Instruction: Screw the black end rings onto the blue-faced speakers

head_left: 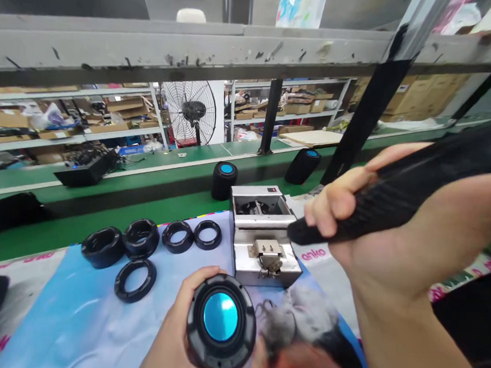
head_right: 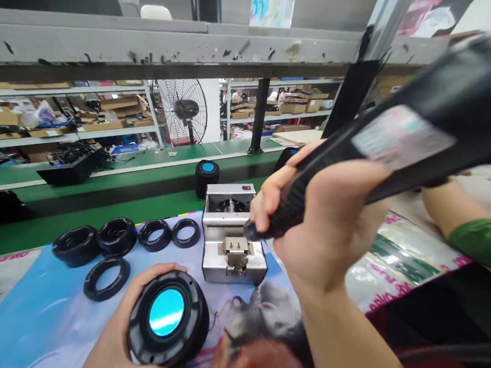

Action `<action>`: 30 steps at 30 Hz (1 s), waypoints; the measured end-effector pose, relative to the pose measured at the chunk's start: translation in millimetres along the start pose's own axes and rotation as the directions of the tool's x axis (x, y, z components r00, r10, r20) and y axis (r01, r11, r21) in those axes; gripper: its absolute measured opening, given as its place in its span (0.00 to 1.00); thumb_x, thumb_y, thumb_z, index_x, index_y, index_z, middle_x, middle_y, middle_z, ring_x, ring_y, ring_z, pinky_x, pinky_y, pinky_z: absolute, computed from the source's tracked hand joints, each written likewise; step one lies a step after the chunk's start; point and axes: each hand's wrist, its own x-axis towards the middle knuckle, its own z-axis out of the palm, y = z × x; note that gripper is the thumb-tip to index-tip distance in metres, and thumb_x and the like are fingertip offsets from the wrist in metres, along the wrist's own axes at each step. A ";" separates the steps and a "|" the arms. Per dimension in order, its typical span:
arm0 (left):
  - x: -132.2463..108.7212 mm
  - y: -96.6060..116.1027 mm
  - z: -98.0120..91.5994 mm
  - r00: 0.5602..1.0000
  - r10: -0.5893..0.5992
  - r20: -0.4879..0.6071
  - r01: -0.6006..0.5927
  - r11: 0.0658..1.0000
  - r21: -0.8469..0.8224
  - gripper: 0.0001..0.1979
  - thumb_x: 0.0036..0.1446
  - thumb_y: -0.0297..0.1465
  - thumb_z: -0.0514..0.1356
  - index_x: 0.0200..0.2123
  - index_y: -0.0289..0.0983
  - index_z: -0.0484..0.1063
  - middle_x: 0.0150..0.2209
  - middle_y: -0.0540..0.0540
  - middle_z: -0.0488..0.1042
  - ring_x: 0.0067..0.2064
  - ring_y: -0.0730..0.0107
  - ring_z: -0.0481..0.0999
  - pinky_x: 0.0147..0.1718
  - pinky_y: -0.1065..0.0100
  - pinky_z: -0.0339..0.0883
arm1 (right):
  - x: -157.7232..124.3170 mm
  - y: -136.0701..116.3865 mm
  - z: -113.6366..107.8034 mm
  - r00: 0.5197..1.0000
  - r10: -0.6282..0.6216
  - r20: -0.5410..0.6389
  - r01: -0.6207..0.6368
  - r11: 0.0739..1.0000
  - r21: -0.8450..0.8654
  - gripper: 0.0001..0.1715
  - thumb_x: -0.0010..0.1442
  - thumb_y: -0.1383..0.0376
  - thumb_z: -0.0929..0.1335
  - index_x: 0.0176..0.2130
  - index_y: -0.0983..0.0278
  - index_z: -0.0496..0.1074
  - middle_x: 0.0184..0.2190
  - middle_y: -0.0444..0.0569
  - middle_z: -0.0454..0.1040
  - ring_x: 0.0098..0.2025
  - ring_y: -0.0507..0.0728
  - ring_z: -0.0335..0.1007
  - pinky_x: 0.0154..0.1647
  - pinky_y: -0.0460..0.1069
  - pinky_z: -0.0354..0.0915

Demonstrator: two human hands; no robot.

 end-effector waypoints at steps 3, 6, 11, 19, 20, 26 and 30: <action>0.5 0.2 -0.6 0.999 0.041 -0.002 -0.041 0.999 0.004 0.53 0.23 0.16 0.80 0.58 0.44 0.73 0.51 0.49 0.85 0.50 0.55 0.86 0.47 0.68 0.76 | -11.7 6.3 -4.4 0.976 0.164 0.144 -0.157 0.986 -0.055 0.41 0.40 0.32 0.84 0.32 0.59 0.72 0.15 0.40 0.70 0.10 0.54 0.60 0.08 0.48 0.57; -0.9 3.5 2.3 0.999 0.021 0.024 -0.020 0.997 -0.069 0.54 0.23 0.14 0.80 0.57 0.45 0.71 0.46 0.50 0.86 0.46 0.58 0.86 0.43 0.70 0.77 | -20.3 24.2 -11.2 0.966 0.189 0.175 -0.176 0.981 -0.084 0.39 0.49 0.32 0.81 0.35 0.60 0.73 0.17 0.39 0.70 0.11 0.53 0.62 0.12 0.47 0.60; -2.5 2.0 3.5 0.998 -0.035 0.051 0.043 0.985 -0.169 0.52 0.24 0.09 0.73 0.55 0.47 0.71 0.45 0.50 0.87 0.38 0.58 0.88 0.36 0.66 0.80 | -17.6 46.1 -15.5 0.957 0.249 0.150 -0.233 0.966 -0.113 0.39 0.50 0.33 0.81 0.31 0.61 0.69 0.16 0.39 0.68 0.11 0.52 0.62 0.12 0.46 0.58; 2.3 -7.5 -6.3 0.995 0.077 0.071 -0.068 0.991 -0.119 0.53 0.25 0.14 0.80 0.57 0.48 0.71 0.52 0.44 0.86 0.50 0.42 0.88 0.45 0.55 0.83 | -18.4 52.1 -14.3 0.941 0.291 0.171 -0.274 0.955 -0.117 0.37 0.50 0.38 0.83 0.32 0.61 0.67 0.16 0.39 0.69 0.11 0.52 0.62 0.11 0.45 0.58; 2.2 -6.8 -6.4 0.994 0.058 0.090 -0.048 0.993 -0.112 0.54 0.26 0.15 0.81 0.58 0.49 0.70 0.50 0.44 0.87 0.45 0.43 0.89 0.41 0.54 0.84 | -19.7 52.5 -14.6 0.938 0.295 0.180 -0.277 0.954 -0.116 0.37 0.50 0.38 0.83 0.32 0.61 0.67 0.16 0.39 0.69 0.11 0.52 0.62 0.11 0.45 0.58; 1.2 -3.7 -6.6 0.992 0.077 0.102 -0.076 0.997 -0.013 0.57 0.23 0.23 0.87 0.59 0.48 0.70 0.49 0.46 0.85 0.46 0.47 0.87 0.45 0.56 0.82 | -22.3 31.3 -10.8 0.917 0.326 0.231 -0.318 0.945 -0.071 0.36 0.52 0.36 0.81 0.36 0.60 0.71 0.16 0.37 0.68 0.10 0.52 0.60 0.11 0.47 0.60; 6.1 -5.4 -6.4 0.986 0.120 0.116 -0.122 0.993 0.010 0.57 0.16 0.19 0.85 0.56 0.47 0.72 0.48 0.48 0.84 0.48 0.47 0.85 0.44 0.60 0.80 | -18.8 -8.2 5.4 0.938 0.201 0.281 -0.224 0.973 0.052 0.29 0.63 0.37 0.76 0.39 0.57 0.71 0.17 0.34 0.66 0.09 0.50 0.59 0.10 0.45 0.55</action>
